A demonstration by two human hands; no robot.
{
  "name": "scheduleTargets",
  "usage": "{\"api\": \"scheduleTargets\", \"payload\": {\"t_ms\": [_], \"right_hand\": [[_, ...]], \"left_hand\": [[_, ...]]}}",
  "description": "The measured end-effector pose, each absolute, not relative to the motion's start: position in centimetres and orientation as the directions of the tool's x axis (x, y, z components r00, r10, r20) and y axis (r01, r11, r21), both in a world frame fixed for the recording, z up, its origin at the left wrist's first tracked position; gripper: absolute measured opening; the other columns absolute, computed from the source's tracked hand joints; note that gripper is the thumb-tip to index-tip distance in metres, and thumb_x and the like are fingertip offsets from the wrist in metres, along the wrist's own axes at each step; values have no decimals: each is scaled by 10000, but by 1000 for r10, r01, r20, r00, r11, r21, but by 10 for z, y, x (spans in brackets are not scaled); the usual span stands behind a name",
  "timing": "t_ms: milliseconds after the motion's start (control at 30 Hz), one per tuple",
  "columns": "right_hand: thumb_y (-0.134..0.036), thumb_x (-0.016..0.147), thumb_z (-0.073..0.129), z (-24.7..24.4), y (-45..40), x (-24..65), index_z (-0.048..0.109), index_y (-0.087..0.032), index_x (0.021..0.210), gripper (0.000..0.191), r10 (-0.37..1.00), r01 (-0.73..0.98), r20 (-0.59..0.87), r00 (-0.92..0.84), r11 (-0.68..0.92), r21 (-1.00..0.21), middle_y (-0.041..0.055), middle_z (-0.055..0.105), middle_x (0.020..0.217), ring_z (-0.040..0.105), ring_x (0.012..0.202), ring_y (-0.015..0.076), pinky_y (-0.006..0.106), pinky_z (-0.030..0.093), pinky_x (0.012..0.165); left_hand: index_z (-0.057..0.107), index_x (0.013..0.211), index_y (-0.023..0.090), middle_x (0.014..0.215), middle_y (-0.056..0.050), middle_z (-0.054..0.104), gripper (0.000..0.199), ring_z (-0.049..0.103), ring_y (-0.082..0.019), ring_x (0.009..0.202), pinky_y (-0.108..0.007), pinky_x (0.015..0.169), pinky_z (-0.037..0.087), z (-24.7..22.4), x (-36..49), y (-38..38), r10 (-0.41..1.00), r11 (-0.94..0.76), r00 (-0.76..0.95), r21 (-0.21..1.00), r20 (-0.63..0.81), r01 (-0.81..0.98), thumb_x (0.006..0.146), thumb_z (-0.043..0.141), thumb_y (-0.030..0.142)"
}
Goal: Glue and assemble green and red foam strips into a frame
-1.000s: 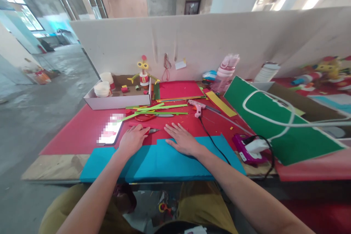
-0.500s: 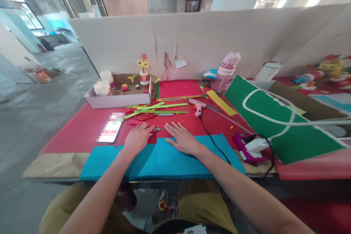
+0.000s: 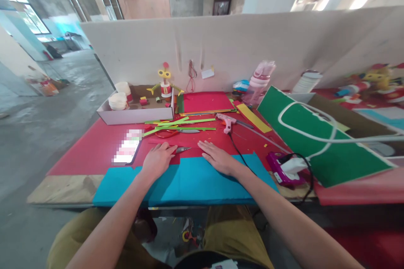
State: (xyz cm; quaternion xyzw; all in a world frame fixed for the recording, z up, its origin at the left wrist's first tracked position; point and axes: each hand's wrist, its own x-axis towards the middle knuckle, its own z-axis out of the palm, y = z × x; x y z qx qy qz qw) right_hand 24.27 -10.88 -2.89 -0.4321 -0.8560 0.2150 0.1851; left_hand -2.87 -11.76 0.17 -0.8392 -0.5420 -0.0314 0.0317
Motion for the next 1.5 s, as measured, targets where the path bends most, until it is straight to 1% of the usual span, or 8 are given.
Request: {"api": "scheduleTargets", "payload": {"t_ms": [167, 467, 867, 1133, 1233, 1300, 1400, 1500], "right_hand": [[-515, 957, 262, -35, -114, 241, 334, -200, 1443, 584, 809, 690, 136, -573, 565, -453, 77, 326, 1509, 228, 1422, 236, 484, 173, 1173], [-487, 961, 278, -34, -115, 239, 349, -169, 1436, 576, 810, 713, 138, -569, 571, -407, 89, 328, 1507, 239, 1419, 238, 464, 180, 1175], [-475, 962, 285, -38, -116, 240, 334, -195, 1443, 559, 805, 705, 179, -566, 585, -401, 87, 339, 1500, 254, 1414, 241, 495, 204, 1165], [-461, 964, 287, -32, -118, 235, 347, -168, 1437, 559, 815, 724, 143, -562, 568, -391, 89, 340, 1500, 249, 1414, 247, 477, 194, 1170], [-469, 960, 299, -29, -117, 229, 350, -165, 1435, 566, 821, 725, 139, -554, 558, -405, 96, 338, 1499, 245, 1415, 254, 491, 187, 1168], [-472, 959, 305, -28, -114, 230, 354, -178, 1434, 561, 818, 702, 154, -554, 558, -442, 89, 345, 1497, 251, 1413, 252, 494, 199, 1164], [-440, 970, 284, -27, -107, 240, 393, -222, 1414, 507, 823, 636, 243, -513, 555, -536, 63, 415, 1463, 329, 1383, 227, 472, 287, 1131], [-356, 974, 303, -27, -101, 252, 529, -236, 1317, 428, 820, 602, 381, -427, 573, -556, 84, 591, 1300, 516, 1225, 226, 458, 391, 1051]], "left_hand": [[491, 1344, 268, 1107, -89, 553, 422, 537, -210, 986, -320, 846, 432, 1, -24, -115, 907, -411, 411, -22, 93, 912, 938, 373, 276], [500, 1333, 269, 1096, -84, 551, 411, 538, -204, 993, -312, 852, 432, 3, -14, -113, 902, -423, 423, -18, 90, 906, 937, 388, 277], [486, 1345, 271, 1122, -92, 550, 420, 521, -211, 1023, -325, 870, 424, 3, -6, -116, 902, -424, 425, -28, 78, 905, 945, 362, 281], [467, 1356, 299, 1099, -86, 540, 426, 517, -213, 1006, -320, 839, 427, 4, 4, -122, 897, -431, 436, -71, 74, 900, 940, 374, 293], [463, 1358, 298, 1100, -87, 534, 427, 516, -215, 1010, -323, 835, 428, 4, -1, -122, 905, -416, 420, -71, 64, 907, 941, 372, 289], [466, 1358, 297, 1088, -86, 534, 427, 516, -214, 1012, -321, 836, 428, 5, -4, -120, 911, -405, 409, -65, 61, 912, 943, 365, 283], [467, 1357, 303, 1082, -82, 534, 426, 516, -212, 1018, -315, 838, 427, 4, -8, -117, 914, -397, 401, -63, 66, 915, 944, 363, 287], [468, 1356, 303, 1082, -84, 531, 425, 512, -216, 1027, -316, 834, 429, 3, -8, -116, 916, -393, 396, -62, 62, 918, 948, 353, 298]]}}
